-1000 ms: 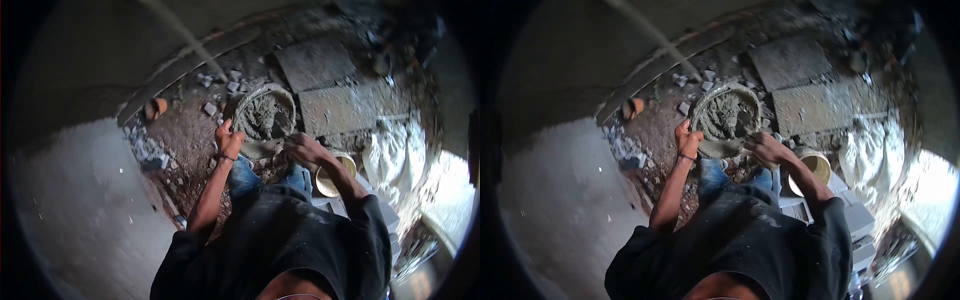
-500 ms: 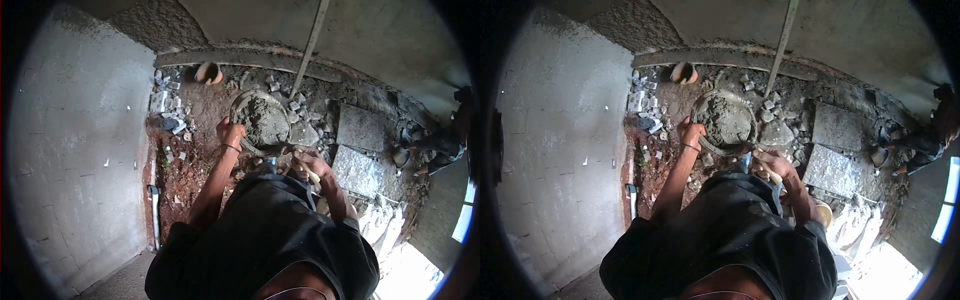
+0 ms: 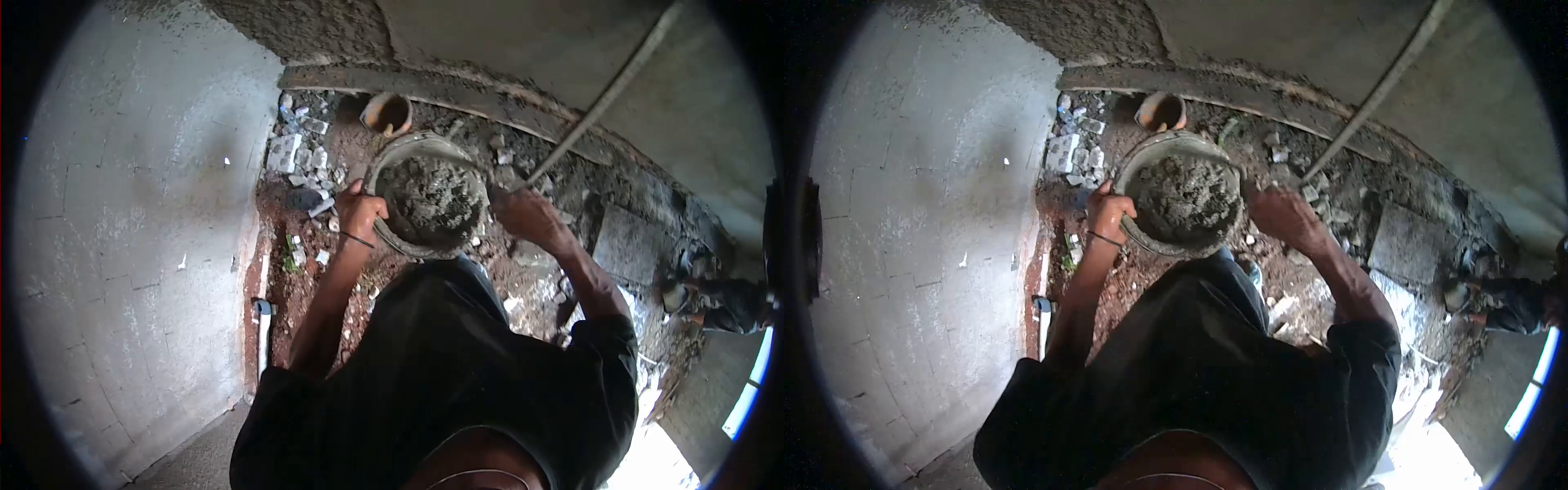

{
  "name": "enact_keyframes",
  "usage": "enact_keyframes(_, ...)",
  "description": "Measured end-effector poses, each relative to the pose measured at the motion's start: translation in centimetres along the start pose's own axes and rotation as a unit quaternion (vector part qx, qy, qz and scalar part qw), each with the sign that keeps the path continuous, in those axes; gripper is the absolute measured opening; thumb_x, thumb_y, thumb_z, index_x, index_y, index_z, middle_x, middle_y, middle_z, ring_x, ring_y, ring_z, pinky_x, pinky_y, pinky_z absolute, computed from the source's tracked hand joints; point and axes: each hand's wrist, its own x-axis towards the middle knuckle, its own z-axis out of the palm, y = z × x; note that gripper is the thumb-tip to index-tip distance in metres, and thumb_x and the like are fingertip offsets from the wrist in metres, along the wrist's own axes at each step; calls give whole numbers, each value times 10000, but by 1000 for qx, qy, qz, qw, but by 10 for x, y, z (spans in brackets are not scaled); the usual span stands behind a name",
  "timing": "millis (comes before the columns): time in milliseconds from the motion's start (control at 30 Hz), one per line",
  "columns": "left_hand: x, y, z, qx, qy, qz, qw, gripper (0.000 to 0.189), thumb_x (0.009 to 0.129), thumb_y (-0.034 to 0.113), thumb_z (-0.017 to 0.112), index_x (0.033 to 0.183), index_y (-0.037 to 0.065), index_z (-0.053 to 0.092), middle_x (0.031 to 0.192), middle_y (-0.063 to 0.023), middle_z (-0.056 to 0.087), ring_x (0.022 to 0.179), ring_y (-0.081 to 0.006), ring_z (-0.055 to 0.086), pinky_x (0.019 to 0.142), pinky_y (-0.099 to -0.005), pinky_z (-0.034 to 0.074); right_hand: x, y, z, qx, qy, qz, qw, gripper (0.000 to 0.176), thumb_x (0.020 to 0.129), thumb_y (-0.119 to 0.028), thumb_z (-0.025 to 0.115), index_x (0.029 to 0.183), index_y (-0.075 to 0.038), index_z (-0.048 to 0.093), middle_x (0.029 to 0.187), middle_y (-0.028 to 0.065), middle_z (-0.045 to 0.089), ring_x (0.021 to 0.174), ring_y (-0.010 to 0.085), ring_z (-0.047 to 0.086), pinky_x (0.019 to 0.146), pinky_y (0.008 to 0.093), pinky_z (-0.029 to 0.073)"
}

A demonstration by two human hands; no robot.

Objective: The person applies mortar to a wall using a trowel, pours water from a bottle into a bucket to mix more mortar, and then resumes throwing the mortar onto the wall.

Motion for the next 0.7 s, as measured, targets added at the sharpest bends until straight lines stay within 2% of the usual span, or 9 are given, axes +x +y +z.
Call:
enact_keyframes(67, 30, -16, -29, 3, -31, 13, 999, 193, 476, -74, 516, 649, 7, 546, 559, -30, 519, 460, -148, 457, 421, -289, 369, 39, -15, 54, 17, -21, -132, 991, 145, 787, -104, 515, 903, -49, 583, 767, 110, 530, 632, 178, 557, 552, 317, 488)
enact_keyframes(100, 47, -47, -55, 97, -78, 156, 980, 373, 519, -44, 544, 889, -67, 499, 586, -52, 533, 488, -158, 475, 459, -301, 393, 46, -38, 96, 255, 54, -105, 960, 150, 799, -122, 517, 918, -45, 566, 751, 114, 524, 632, 198, 552, 558, 318, 481)
enact_keyframes(167, 86, -27, -59, 176, -114, 325, 922, 593, 562, -15, 571, 1129, -141, 451, 612, -73, 548, 516, -168, 493, 498, -314, 418, 100, -39, -15, 422, -134, 35, 896, 193, 824, -202, 518, 900, -26, 540, 740, 130, 528, 663, 245, 552, 590, 345, 473)
enact_keyframes(200, 80, 2, -58, 110, -53, 178, 976, 581, 570, -11, 575, 1123, -141, 457, 584, -70, 539, 488, -166, 484, 499, -319, 420, 127, -39, -73, 474, -205, 122, 848, 232, 836, -241, 519, 891, -16, 527, 734, 138, 531, 679, 268, 552, 607, 358, 468)
enact_keyframes(233, 80, 20, -60, 40, 9, 28, 999, 568, 578, -7, 580, 1117, -141, 462, 556, -66, 530, 460, -163, 476, 500, -325, 423, 144, -45, -84, 460, -240, 85, 851, 285, 857, -294, 483, 888, -14, 525, 834, 142, 545, 775, 280, 556, 676, 399, 462)
enact_keyframes(267, 87, 26, -68, 41, 10, 25, 999, 568, 578, -7, 580, 1117, -141, 462, 556, -66, 530, 460, -163, 476, 500, -325, 423, 158, -49, -88, 445, -272, 48, 852, 343, 878, -347, 448, 884, -13, 522, 934, 146, 559, 871, 292, 560, 745, 441, 456)
enact_keyframes(333, 97, 35, -87, -90, 63, 43, 993, 195, 547, -107, 530, 727, -43, 566, 475, -32, 478, 376, -117, 411, 378, -282, 352, 178, -56, -55, 456, -269, 58, 847, 425, 857, -427, 463, 917, -12, 532, 905, 169, 574, 857, 291, 573, 751, 429, 453)
enact_keyframes(600, 171, 53, -170, -105, 48, 59, 992, 225, 529, -94, 563, 753, -108, 551, 473, -55, 480, 394, -132, 424, 394, -295, 337, 269, -32, -46, 404, -235, 141, 873, 406, 894, -413, 418, 997, -48, 562, 920, 154, 578, 897, 283, 564, 796, 413, 451)
enact_keyframes(700, 195, 74, -187, -80, 36, 61, 994, 154, 517, -100, 555, 639, -18, 507, 479, -16, 420, 397, -115, 383, 381, -285, 307, 301, -76, -4, 317, -112, -11, 942, 358, 873, -365, 466, 976, -37, 565, 914, 146, 583, 887, 289, 568, 785, 403, 455)
